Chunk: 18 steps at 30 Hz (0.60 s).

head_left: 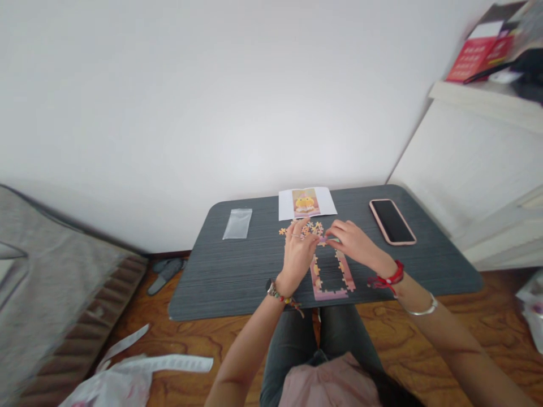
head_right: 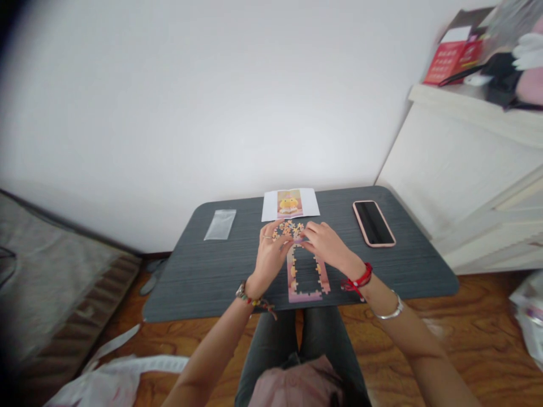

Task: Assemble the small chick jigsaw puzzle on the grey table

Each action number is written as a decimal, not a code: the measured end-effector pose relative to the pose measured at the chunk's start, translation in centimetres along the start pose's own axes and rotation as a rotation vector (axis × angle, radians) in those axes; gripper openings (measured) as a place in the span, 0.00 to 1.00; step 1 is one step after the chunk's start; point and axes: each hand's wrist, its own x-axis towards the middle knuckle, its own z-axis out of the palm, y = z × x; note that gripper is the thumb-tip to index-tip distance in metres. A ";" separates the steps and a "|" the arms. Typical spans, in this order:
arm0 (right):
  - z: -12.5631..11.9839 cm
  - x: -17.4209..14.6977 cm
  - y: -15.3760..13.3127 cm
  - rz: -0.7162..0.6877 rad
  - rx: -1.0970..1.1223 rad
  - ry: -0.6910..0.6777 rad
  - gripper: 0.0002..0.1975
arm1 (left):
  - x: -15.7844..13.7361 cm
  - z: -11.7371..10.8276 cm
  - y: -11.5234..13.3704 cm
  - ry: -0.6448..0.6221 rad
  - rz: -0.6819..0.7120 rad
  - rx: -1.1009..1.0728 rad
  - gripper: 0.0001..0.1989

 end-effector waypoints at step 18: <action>2.4 -13.0 -3.0 0.103 0.012 -0.158 0.10 | -9.9 0.7 6.6 -0.416 0.022 -0.043 0.10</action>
